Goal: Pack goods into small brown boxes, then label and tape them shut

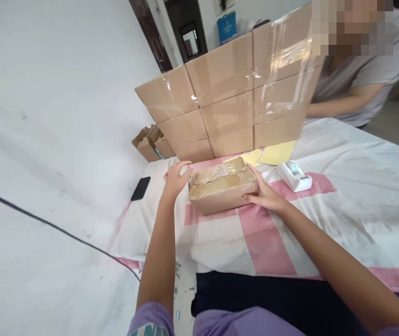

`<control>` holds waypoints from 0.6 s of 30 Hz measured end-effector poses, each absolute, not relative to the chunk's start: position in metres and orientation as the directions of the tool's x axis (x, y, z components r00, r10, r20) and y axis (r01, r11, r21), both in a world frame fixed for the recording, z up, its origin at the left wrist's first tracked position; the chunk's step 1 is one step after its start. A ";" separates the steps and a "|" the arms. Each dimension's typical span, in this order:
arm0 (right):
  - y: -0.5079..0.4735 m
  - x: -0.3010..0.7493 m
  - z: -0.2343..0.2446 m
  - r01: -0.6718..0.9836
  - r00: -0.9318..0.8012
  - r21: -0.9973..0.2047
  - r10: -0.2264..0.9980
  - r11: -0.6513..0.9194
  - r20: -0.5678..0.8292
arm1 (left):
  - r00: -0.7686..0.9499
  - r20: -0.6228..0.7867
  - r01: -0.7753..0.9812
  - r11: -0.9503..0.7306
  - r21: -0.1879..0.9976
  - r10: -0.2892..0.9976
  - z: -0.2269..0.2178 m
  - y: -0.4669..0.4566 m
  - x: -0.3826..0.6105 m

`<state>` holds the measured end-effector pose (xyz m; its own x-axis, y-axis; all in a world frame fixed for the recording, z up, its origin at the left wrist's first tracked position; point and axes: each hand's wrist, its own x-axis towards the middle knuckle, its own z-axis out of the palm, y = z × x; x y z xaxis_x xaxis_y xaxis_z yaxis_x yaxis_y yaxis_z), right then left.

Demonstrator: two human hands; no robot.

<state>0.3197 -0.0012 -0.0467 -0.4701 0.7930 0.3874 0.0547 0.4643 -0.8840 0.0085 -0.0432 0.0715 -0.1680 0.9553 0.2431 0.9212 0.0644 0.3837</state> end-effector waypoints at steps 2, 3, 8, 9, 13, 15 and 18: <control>-0.001 0.320 -0.044 0.029 -0.493 -0.896 0.786 0.443 0.372 | -0.255 0.252 0.912 0.146 0.382 0.933 0.047 -0.063 -0.012; -0.002 0.320 -0.043 0.019 -0.510 -0.899 0.778 0.437 0.367 | -0.284 0.239 0.909 0.182 0.374 0.929 0.032 -0.072 -0.018; -0.007 0.320 -0.038 0.100 -0.586 -0.882 0.744 0.460 0.322 | -0.343 0.177 0.919 0.290 0.268 0.922 -0.040 -0.095 -0.014; -0.008 0.319 -0.038 0.124 -0.586 -0.877 0.748 0.465 0.313 | -0.339 0.172 0.923 0.292 0.251 0.925 -0.048 -0.094 -0.012; -0.009 0.317 -0.037 0.177 -0.578 -0.837 0.743 0.518 0.338 | -0.336 0.165 0.930 0.300 0.212 0.927 -0.058 -0.090 -0.014; -0.010 0.318 -0.034 0.179 -0.595 -0.816 0.721 0.550 0.355 | -0.338 0.170 0.932 0.303 0.200 0.926 -0.057 -0.091 -0.017; -0.016 0.324 -0.026 0.185 -0.580 -0.795 0.717 0.578 0.386 | -0.328 0.183 0.938 0.295 0.184 0.927 -0.055 -0.093 -0.018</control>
<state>0.3245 -0.0162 -0.0263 -0.5798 0.7173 0.3864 0.1851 0.5778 -0.7949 -0.0176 -0.0930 -0.0550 -0.3275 0.9269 0.1833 0.9376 0.2949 0.1844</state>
